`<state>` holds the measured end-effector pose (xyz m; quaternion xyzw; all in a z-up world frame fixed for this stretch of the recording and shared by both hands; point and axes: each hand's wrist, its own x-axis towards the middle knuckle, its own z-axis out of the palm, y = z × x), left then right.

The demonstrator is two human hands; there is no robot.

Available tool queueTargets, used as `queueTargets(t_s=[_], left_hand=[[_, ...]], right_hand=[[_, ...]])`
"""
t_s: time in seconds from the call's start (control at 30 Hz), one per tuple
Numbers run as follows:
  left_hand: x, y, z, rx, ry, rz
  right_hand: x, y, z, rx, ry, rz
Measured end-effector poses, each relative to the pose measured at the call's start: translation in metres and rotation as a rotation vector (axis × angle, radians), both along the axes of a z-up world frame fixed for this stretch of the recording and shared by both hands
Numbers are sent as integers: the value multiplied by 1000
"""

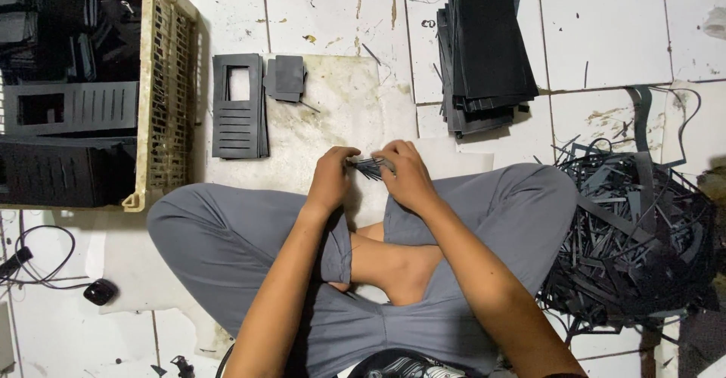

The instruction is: Removing waste material from pre-cut leather pieces and stacking them.

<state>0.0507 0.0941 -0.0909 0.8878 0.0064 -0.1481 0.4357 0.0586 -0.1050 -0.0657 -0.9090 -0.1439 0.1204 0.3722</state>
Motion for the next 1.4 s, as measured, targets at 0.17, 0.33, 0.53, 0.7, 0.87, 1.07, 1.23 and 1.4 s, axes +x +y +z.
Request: queueTargets(t_s=[0.17,0.33,0.53,0.7,0.87,1.07,1.23,1.4], left_hand=[[-2,-3,9,-150,-30,107],[-2,-4,22,-213,-21,208],[-3,-2,13,-286,33,336],[-2,0,4,-362,142,510],[1,-1,5,-362,191,562],[4,-3,14,-374,269,649],[6,-2,10,-377,256,710],[0,2,24,-614,298,816]], right_hand=[[-4,10,10,-252,-33,119],[-12,16,-12,-336,-119,179],[-18,21,-25,-382,-338,218],[-19,26,-26,-311,-326,193],[-19,31,-23,-374,-430,251],[-18,34,-48,-438,-632,296],[-12,28,-44,-439,-718,294],[-4,-2,-6,266,509,-288]])
